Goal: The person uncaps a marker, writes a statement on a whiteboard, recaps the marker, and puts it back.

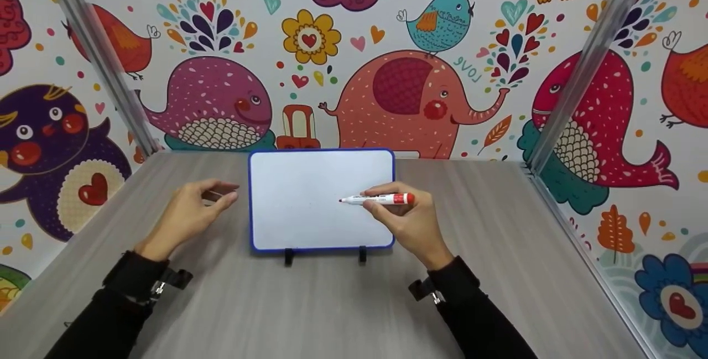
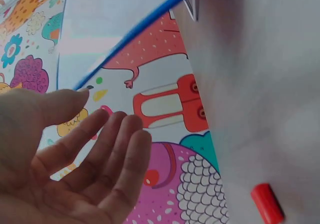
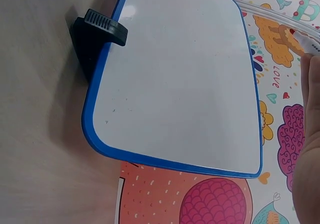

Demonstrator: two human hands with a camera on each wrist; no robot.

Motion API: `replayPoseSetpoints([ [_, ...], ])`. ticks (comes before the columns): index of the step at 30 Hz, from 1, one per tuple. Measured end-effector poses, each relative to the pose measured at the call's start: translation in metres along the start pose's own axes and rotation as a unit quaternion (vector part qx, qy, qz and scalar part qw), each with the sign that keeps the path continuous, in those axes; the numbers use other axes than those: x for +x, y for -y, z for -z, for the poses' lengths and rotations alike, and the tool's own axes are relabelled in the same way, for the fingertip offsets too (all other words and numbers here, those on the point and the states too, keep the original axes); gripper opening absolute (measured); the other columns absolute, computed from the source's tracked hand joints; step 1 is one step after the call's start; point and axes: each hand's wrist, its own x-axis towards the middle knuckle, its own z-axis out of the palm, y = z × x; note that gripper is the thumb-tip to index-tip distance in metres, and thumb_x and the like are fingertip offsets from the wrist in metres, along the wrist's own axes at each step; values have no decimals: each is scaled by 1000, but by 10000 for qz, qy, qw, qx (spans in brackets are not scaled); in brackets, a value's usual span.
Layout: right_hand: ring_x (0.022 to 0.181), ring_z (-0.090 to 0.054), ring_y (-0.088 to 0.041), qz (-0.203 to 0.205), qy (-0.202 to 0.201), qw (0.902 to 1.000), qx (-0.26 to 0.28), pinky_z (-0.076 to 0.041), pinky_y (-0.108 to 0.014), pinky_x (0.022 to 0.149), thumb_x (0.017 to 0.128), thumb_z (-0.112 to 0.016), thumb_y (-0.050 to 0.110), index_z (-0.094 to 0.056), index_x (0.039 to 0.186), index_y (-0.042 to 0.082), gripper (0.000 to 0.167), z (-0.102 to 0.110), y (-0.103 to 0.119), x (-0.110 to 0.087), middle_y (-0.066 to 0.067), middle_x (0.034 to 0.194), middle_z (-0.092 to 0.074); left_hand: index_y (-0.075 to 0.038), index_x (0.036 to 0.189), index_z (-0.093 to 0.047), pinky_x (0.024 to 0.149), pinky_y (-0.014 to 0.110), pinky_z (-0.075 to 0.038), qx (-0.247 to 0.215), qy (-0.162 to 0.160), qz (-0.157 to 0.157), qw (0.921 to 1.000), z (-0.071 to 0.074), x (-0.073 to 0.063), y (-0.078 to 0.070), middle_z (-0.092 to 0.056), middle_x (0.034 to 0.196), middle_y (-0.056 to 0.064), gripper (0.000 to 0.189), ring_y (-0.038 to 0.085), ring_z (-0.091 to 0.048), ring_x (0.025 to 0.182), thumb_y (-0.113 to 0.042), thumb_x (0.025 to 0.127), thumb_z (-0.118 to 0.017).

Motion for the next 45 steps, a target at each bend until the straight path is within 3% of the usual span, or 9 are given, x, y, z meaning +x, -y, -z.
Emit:
replayPoseSetpoints([
  [9, 81, -78, -13, -59, 0, 10000, -6, -67, -19, 71, 93, -87, -18, -88, 118, -2, 30, -9, 0, 7, -4, 111, -90, -4, 142, -80, 106, 53, -70, -346, 281, -18, 9990, -8, 10, -16, -86, 126, 18, 34, 34, -83, 115, -23, 114, -78],
  [16, 84, -81, -14, 64, 13, 9999, 78, -61, -18, 64, 94, -88, -16, -88, 119, 0, 29, -23, 0, 16, -8, 113, -90, -1, 151, -73, 108, 52, -70, -420, 537, 240, 9974, -7, 16, -22, -83, 136, 20, 45, 36, -81, 123, -29, 116, -76],
  [19, 87, -83, -14, 80, 31, 9999, 111, -62, -18, 65, 94, -89, -14, -88, 119, 0, 29, -29, 0, 20, -11, 114, -90, 0, 153, -71, 103, 47, -73, -479, 619, 300, 9965, -6, 17, -24, -82, 137, 22, 47, 35, -83, 121, -30, 117, -75],
  [25, 100, -89, -17, -17, 77, 9999, 134, -73, -28, 83, 95, -91, -8, -88, 121, 3, 28, -43, -1, 24, -16, 117, -90, 5, 152, -69, 94, 49, -75, -887, 741, 289, 9929, -9, 17, -23, -81, 133, 27, 43, 40, -84, 115, -18, 116, -74],
  [28, 101, -89, -16, -79, 123, 9998, 96, -73, -30, 85, 96, -91, -7, -88, 121, 3, 27, -51, -2, 26, -17, 117, -89, 7, 152, -68, 94, 51, -75, -1024, 831, 386, 9905, -11, 17, -21, -80, 132, 29, 42, 43, -83, 117, -11, 115, -74],
  [38, 102, -88, -17, 15, 310, 9995, 28, -74, -35, 90, 99, -92, 0, -87, 123, 5, 25, -80, -4, 32, -15, 119, -89, 8, 150, -69, 90, 43, -76, -990, 908, 467, 9898, -14, 17, -19, -80, 130, 28, 39, 36, -84, 112, 0, 112, -75],
  [45, 105, -87, -23, 358, 440, 9981, -251, -73, -31, 94, 101, -92, 6, -88, 124, 9, 24, -101, -2, 39, -10, 120, -89, 7, 151, -68, 92, 47, -75, -1096, 932, 498, 9884, -16, 18, -18, -79, 130, 28, 40, 44, -83, 115, 2, 112, -74],
])
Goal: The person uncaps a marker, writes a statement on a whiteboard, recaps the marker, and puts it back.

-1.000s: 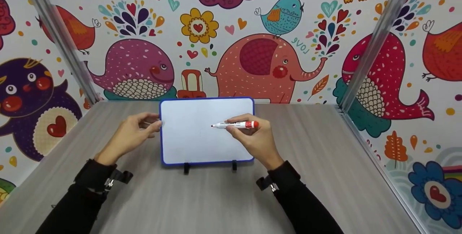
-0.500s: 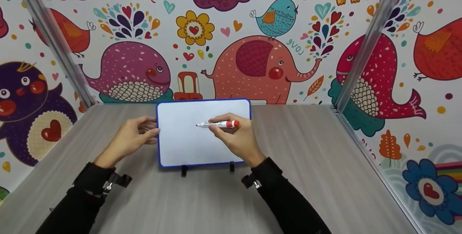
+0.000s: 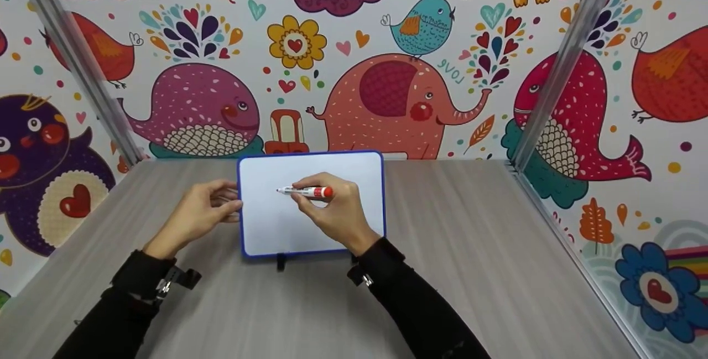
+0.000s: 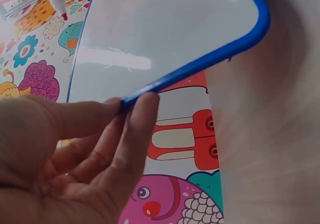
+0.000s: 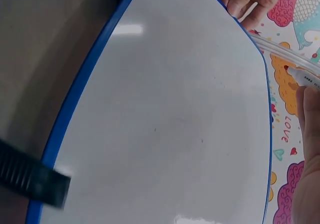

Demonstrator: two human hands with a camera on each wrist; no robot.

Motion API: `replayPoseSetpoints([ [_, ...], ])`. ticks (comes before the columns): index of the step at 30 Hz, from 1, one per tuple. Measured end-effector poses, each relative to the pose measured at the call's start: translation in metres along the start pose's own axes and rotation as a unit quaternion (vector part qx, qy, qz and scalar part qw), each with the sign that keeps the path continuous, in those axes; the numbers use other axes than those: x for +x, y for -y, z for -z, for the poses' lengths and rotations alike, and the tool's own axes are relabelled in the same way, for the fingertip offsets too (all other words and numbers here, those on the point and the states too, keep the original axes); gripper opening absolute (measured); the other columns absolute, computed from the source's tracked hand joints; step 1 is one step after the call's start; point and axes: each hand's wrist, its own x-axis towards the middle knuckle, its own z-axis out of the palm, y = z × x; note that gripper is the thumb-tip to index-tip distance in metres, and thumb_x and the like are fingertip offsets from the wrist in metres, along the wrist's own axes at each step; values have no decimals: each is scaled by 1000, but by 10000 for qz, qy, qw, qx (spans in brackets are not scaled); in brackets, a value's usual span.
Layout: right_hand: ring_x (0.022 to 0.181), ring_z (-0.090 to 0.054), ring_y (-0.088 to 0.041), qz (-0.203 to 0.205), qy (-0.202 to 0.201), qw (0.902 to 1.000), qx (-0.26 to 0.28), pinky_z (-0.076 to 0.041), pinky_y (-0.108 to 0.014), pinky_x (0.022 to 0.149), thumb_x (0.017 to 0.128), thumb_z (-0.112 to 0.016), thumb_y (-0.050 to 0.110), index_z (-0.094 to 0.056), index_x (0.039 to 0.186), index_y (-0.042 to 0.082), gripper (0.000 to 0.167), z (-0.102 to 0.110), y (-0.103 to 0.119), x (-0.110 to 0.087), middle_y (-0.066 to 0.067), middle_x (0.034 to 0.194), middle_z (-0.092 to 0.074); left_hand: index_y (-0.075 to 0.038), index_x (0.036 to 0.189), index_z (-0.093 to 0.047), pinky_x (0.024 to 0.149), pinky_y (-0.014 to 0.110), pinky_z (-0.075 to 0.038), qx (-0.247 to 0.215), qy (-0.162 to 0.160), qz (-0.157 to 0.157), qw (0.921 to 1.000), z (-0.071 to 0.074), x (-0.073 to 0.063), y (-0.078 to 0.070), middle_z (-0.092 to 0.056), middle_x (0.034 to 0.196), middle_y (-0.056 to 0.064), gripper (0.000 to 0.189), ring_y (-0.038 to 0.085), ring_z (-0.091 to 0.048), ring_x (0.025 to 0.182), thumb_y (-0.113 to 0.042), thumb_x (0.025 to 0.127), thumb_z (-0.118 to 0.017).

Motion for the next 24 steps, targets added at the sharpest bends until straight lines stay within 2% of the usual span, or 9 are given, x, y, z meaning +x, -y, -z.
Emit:
replayPoseSetpoints([
  [3, 106, -87, -24, 200, 19, 9995, -239, -72, -28, 96, 101, -93, 9, -88, 124, 10, 24, -9, 0, 4, -7, 120, -90, 7, 151, -68, 94, 50, -75, -38, 9, -5, 10000, -1, 1, 0, -79, 130, 28, 40, 45, -83, 116, 1, 112, -74],
  [10, 110, -87, -25, 561, 93, 9970, -521, -70, -27, 104, 101, -93, 11, -87, 124, 10, 24, -27, -1, 10, -6, 119, -90, 6, 149, -70, 93, 50, -75, 37, -96, -64, 9999, 0, -1, 0, -81, 129, 28, 39, 38, -84, 111, 1, 111, -76],
  [18, 113, -87, -23, 617, 126, 9952, -746, -71, -35, 106, 103, -91, 12, -87, 125, 9, 22, -42, -7, 11, -5, 119, -90, 5, 150, -71, 87, 40, -76, 100, -170, -53, 9998, -1, 0, 1, -82, 128, 27, 40, 35, -84, 109, 0, 110, -77],
  [24, 115, -87, -22, 578, 164, 9945, -853, -71, -38, 107, 103, -91, 12, -87, 125, 9, 22, -49, -8, 10, -5, 120, -90, 5, 151, -70, 89, 44, -76, 86, -124, -17, 9999, -2, 2, 3, -82, 129, 26, 42, 34, -84, 109, 1, 110, -77],
])
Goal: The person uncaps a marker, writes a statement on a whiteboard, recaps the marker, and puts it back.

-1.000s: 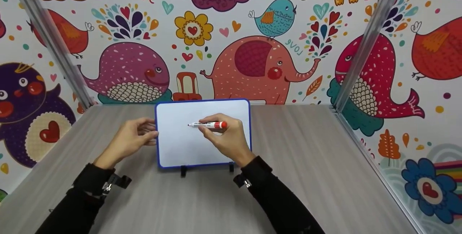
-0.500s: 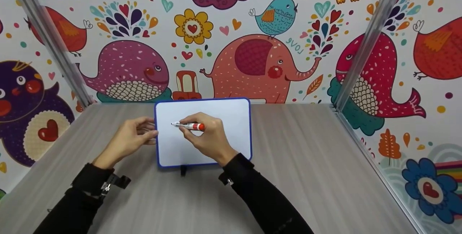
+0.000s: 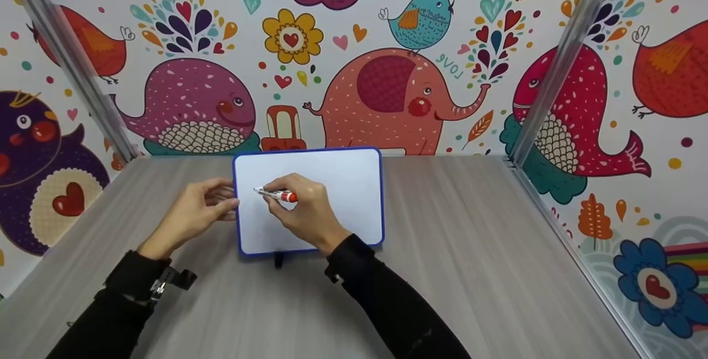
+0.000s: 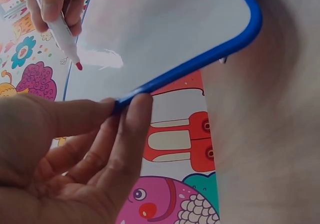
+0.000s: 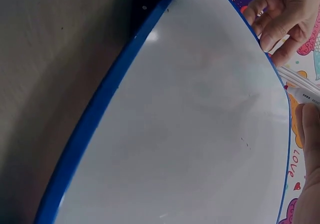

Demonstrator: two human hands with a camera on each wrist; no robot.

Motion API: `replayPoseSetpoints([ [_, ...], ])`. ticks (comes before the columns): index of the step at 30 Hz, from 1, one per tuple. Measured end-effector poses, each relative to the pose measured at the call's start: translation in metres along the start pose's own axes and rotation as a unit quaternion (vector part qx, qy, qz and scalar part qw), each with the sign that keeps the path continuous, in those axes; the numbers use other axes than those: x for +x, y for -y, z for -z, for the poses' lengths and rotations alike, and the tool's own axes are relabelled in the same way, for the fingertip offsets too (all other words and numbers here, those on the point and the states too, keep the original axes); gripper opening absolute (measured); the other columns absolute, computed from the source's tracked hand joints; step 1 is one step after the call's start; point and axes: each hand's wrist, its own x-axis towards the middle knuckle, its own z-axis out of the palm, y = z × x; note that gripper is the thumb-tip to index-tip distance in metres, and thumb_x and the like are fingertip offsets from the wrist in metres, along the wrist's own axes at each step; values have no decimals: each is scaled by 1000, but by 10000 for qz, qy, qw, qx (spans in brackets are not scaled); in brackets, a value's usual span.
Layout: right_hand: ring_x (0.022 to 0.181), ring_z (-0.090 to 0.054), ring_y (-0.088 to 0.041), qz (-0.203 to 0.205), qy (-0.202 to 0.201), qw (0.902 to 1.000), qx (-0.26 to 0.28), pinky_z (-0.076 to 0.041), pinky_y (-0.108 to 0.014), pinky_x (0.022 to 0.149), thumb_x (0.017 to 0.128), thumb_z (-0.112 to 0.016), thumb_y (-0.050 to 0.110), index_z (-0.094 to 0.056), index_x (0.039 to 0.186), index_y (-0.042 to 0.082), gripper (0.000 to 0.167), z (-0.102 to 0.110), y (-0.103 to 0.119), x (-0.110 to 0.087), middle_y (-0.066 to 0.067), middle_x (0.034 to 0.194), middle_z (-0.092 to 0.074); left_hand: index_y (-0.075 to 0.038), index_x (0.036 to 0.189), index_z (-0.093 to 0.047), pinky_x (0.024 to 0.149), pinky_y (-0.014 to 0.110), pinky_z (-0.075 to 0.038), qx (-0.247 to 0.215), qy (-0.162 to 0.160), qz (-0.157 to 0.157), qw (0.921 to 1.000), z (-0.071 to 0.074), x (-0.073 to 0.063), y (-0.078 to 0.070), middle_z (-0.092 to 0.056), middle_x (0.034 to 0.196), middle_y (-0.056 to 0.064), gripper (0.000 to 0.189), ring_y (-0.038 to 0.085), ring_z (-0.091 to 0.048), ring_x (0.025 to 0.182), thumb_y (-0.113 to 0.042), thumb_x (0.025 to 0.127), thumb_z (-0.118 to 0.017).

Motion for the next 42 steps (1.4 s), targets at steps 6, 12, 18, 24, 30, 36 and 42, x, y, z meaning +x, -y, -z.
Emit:
replayPoseSetpoints([
  [6, 116, -87, -24, 68, 52, 9999, -130, -71, -39, 107, 101, -92, 8, -86, 125, 6, 24, -5, 4, 2, -8, 120, -90, 5, 152, -70, 89, 40, -76, 114, 26, -52, 9999, 1, 0, 1, -82, 130, 26, 42, 33, -84, 109, 0, 111, -77],
  [12, 113, -87, -24, 180, 98, 9994, -280, -71, -35, 105, 101, -93, 7, -86, 123, 4, 24, -10, 4, 4, -11, 118, -89, 5, 152, -70, 91, 44, -76, 25, 57, -135, 9999, 2, -1, 2, -83, 130, 26, 41, 34, -85, 110, 0, 111, -76],
  [18, 112, -86, -24, 238, 135, 9993, -268, -72, -32, 103, 101, -92, 5, -85, 122, 3, 23, -14, 4, 5, -11, 116, -88, 6, 153, -68, 92, 45, -75, -7, 50, -165, 9999, 2, -1, 3, -82, 131, 26, 43, 35, -85, 112, 2, 111, -75],
  [24, 114, -86, -25, 196, 160, 9994, -229, -71, -31, 103, 100, -91, 3, -84, 123, 3, 24, -17, 4, 4, -13, 118, -87, 7, 153, -68, 94, 49, -75, -168, 92, -199, 9996, 2, -2, 4, -82, 131, 29, 43, 37, -85, 113, 3, 111, -75],
  [30, 114, -87, -26, 278, 121, 9991, -298, -71, -32, 102, 98, -92, -1, -82, 121, 3, 25, -19, 5, 5, -14, 117, -87, 8, 153, -68, 95, 51, -75, -197, 124, -216, 9995, 3, -2, 4, -81, 132, 29, 43, 39, -84, 115, 3, 111, -75],
  [36, 113, -87, -26, 279, 193, 9989, -310, -71, -32, 103, 99, -91, -1, -81, 121, 2, 24, -19, 8, 5, -14, 116, -86, 8, 153, -67, 95, 48, -75, -161, 97, -165, 9997, 3, -1, 3, -81, 132, 29, 43, 39, -84, 115, 2, 111, -75],
  [42, 107, -87, -25, 348, 252, 9984, -374, -72, -30, 97, 98, -91, -1, -81, 119, 2, 24, -19, 9, 2, -13, 112, -86, 7, 152, -69, 93, 47, -75, -109, 72, -183, 9997, 2, -2, 4, -82, 131, 28, 43, 37, -85, 113, 2, 110, -76],
])
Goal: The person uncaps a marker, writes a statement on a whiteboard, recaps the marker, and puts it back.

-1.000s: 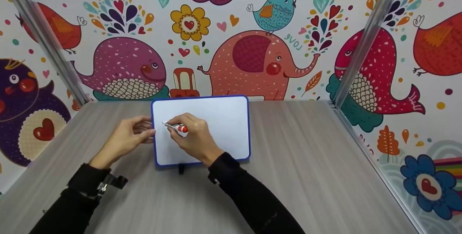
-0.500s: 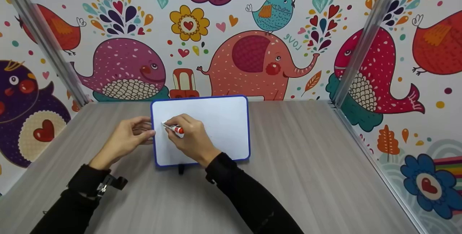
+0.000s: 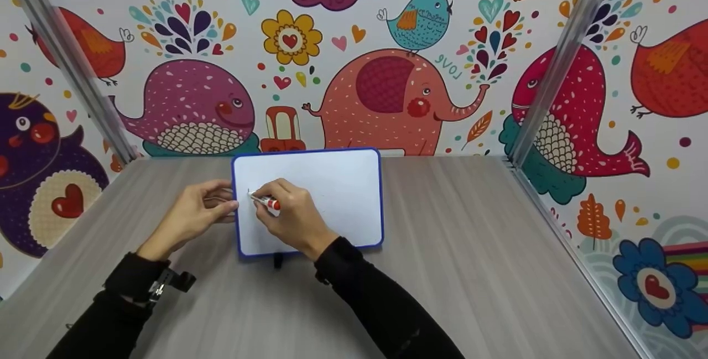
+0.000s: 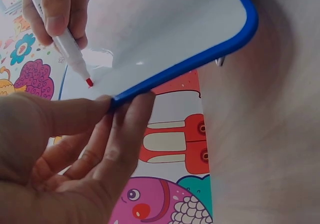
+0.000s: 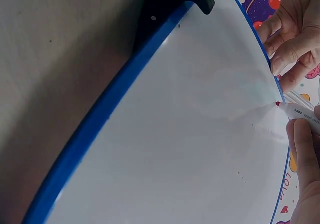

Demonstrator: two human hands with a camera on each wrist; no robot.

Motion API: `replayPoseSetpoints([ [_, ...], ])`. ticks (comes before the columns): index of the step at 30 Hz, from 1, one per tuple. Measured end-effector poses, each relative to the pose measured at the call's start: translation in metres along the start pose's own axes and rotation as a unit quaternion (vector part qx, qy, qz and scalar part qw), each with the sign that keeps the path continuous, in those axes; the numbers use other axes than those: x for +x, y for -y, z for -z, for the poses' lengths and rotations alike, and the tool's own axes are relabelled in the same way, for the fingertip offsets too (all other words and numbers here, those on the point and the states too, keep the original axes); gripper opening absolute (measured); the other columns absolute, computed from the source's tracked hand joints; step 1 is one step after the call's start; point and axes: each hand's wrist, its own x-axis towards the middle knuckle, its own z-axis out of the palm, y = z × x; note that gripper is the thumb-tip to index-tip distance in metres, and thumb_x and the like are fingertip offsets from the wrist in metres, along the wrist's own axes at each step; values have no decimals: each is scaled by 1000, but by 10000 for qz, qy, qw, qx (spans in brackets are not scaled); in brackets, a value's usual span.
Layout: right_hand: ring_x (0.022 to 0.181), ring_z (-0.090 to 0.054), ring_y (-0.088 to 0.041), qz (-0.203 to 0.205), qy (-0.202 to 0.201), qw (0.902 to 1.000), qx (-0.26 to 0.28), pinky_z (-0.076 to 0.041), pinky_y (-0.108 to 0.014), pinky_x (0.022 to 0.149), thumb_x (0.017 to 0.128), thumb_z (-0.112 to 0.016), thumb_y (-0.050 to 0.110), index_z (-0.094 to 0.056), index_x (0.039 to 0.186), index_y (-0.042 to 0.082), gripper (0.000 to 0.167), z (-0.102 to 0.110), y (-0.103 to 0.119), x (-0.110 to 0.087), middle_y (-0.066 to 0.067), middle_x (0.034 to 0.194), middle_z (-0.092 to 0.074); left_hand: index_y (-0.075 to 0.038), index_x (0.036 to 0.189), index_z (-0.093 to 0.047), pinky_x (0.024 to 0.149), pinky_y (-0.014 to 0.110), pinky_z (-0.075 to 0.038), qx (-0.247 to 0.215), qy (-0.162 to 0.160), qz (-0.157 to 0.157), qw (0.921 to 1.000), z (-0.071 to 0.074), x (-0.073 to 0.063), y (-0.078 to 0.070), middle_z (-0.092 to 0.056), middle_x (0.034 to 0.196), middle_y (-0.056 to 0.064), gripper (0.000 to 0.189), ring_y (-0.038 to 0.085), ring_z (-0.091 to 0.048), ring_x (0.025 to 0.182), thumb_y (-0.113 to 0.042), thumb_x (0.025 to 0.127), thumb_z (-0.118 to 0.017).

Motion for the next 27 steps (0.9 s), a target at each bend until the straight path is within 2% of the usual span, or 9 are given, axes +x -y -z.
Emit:
replayPoseSetpoints([
  [6, 104, -86, -24, -107, 114, 9998, 87, -72, -30, 98, 99, -90, 0, -81, 118, 2, 22, 0, 2, -5, -13, 111, -87, 7, 152, -69, 92, 47, -75, 8, 7, -43, 10000, 0, 0, 1, -82, 129, 28, 43, 36, -85, 112, 2, 110, -77],
  [21, 100, -86, -20, -162, 304, 9988, 343, -72, -27, 95, 100, -89, 1, -82, 114, 3, 15, -6, 3, -17, -11, 107, -87, 8, 150, -70, 86, 33, -75, 36, -44, -57, 10000, 0, 0, 2, -82, 130, 29, 42, 36, -84, 113, 2, 110, -77],
  [27, 99, -86, -20, -195, 318, 9982, 477, -73, -27, 92, 100, -88, 2, -82, 112, 3, 13, -8, 3, -20, -11, 107, -87, 8, 149, -70, 87, 37, -75, 52, -34, -35, 10000, 0, 0, 1, -82, 131, 29, 40, 37, -84, 113, 1, 110, -77],
])
